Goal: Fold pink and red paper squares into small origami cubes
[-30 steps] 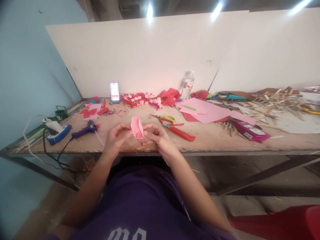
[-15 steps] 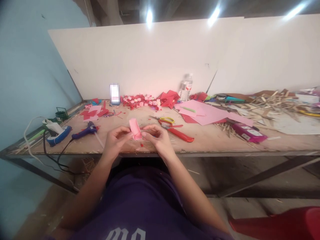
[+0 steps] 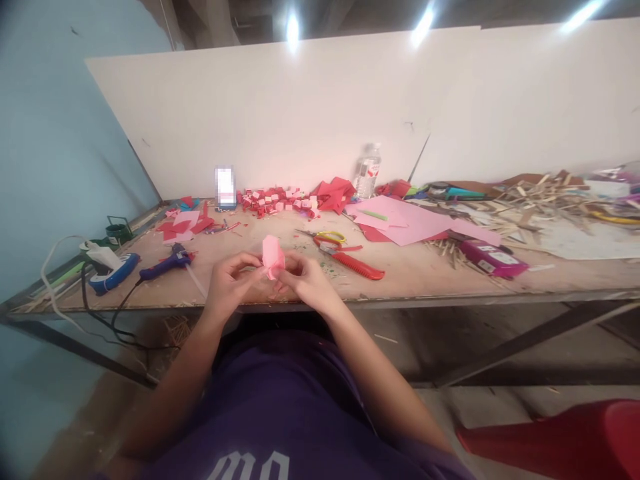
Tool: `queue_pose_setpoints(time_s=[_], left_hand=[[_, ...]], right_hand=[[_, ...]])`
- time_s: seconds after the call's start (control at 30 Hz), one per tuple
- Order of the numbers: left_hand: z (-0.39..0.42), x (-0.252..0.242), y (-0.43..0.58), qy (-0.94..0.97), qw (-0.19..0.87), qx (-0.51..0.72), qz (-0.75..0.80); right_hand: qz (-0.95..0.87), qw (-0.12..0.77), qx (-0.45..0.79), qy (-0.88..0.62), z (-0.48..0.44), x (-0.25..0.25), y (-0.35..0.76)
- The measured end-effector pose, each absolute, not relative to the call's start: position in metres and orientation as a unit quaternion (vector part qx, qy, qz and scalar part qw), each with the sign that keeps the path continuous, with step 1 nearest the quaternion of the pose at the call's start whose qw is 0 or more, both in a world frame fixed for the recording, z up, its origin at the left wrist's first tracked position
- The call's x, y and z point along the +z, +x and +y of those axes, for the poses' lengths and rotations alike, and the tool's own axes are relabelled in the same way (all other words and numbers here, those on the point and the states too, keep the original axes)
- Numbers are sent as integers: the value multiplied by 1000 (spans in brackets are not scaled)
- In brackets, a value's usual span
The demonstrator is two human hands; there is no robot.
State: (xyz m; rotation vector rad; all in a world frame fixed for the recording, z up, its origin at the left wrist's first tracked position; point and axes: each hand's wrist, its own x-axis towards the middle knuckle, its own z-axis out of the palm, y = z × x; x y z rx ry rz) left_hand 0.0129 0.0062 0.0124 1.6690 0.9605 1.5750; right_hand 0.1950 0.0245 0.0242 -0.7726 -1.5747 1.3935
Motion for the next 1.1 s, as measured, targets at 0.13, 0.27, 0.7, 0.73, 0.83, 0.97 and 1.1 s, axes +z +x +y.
queue_pose_setpoints(time_s=[0.13, 0.27, 0.7, 0.73, 0.83, 0.97, 1.1], left_hand=[[5, 10, 13, 658, 313, 587, 352], [4, 10, 14, 681, 307, 577, 329], [0, 10, 19, 724, 266, 559, 306], [1, 10, 20, 724, 266, 559, 304], [1, 10, 19, 716, 266, 568, 305], [3, 9, 17, 692, 270, 580, 334], [3, 9, 16, 655, 275, 603, 362]], right_hand=[[-629, 435, 559, -321, 28, 23, 195], [-606, 452, 569, -323, 28, 24, 193], [-596, 471, 572, -310, 27, 23, 195], [-597, 470, 571, -309, 27, 23, 195], [-605, 473, 560, -310, 26, 22, 194], [-623, 454, 545, -329, 25, 23, 194], [-641, 426, 542, -337, 22, 26, 197]])
